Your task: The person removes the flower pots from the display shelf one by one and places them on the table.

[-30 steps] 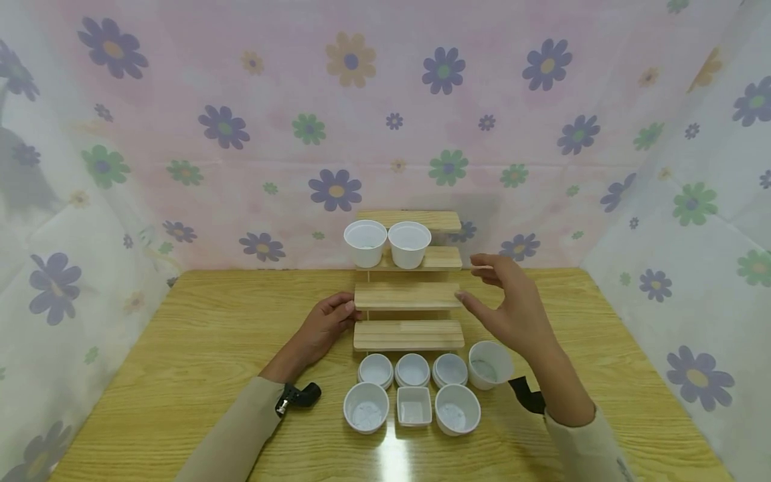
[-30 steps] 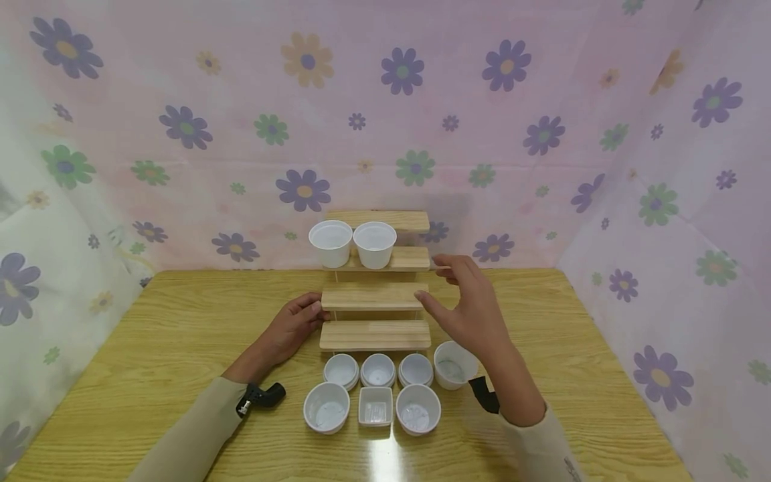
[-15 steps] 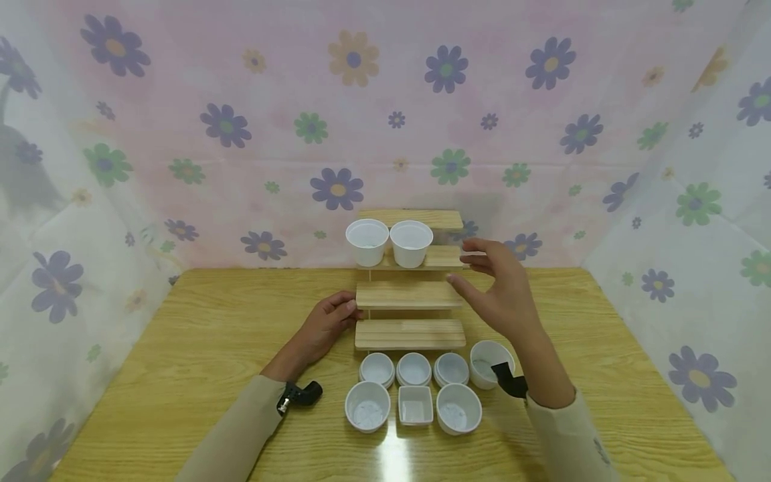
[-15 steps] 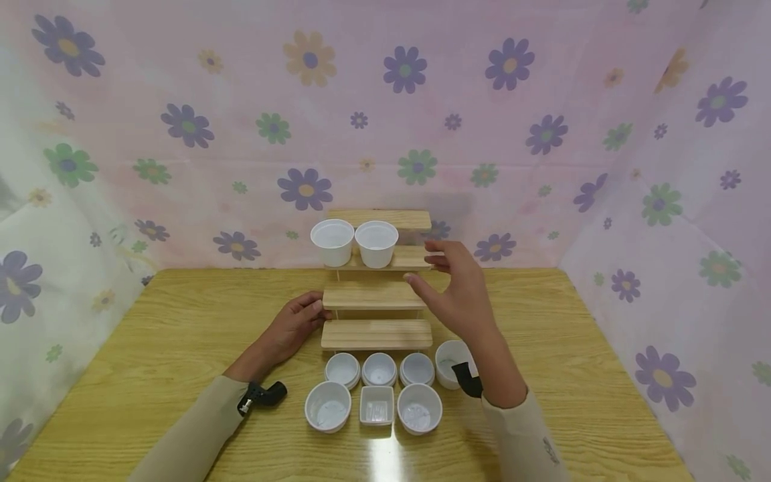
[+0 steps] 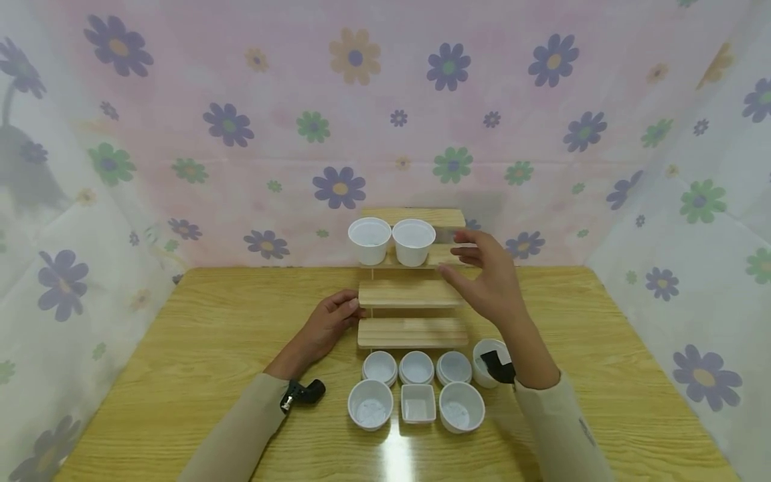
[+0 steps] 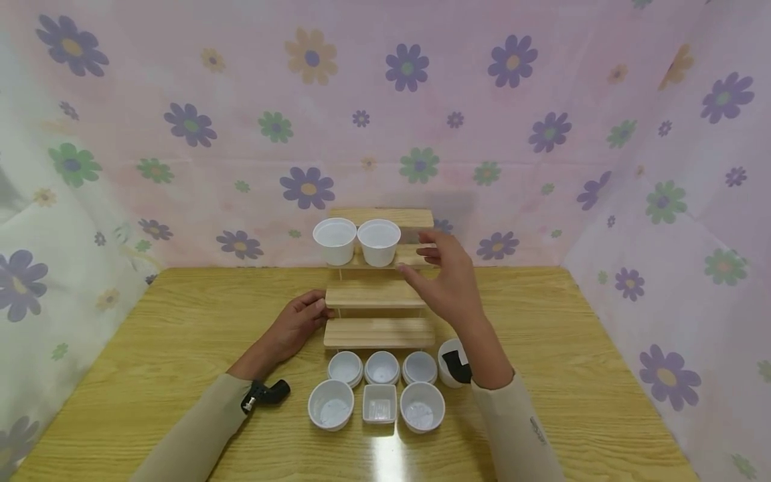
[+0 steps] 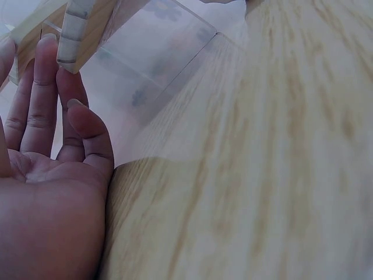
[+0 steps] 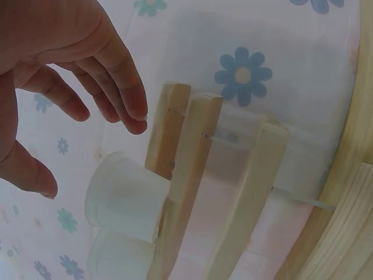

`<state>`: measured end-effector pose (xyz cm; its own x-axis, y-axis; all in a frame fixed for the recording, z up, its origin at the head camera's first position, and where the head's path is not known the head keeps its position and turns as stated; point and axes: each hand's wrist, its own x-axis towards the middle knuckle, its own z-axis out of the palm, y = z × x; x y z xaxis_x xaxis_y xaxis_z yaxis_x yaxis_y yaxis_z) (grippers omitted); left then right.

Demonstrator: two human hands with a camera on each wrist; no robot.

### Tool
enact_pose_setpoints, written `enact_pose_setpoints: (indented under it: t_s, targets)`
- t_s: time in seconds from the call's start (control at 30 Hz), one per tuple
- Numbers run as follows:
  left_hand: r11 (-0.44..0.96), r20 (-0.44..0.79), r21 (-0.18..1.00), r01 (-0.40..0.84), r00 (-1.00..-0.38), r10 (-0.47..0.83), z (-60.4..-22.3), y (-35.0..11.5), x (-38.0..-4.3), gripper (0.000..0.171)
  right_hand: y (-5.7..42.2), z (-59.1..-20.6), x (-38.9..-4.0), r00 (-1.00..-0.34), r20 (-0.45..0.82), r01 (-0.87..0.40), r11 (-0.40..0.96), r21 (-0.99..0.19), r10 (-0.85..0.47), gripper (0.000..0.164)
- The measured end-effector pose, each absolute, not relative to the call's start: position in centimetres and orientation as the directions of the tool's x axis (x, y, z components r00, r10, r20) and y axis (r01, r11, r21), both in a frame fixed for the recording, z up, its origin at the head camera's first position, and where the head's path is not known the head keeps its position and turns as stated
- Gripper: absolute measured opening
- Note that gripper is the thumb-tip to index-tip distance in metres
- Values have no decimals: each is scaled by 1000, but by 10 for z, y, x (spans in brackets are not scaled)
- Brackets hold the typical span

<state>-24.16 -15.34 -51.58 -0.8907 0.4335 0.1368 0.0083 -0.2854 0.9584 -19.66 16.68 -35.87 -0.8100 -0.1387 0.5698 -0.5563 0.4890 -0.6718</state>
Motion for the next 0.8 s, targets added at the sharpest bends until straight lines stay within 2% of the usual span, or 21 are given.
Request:
enact_pose_setpoints:
  t_s: [0.53, 0.8]
  targets:
    - [-285, 126, 959, -3, -894, 430, -512, -153, -240, 17, 153, -351, -228, -893, 421, -441, 483, -756, -158, 71]
    - [-297, 128, 955, -8, -892, 434, -511, -152, -238, 17, 147, -361, -240, -901, 401, -428, 499, -754, -167, 75]
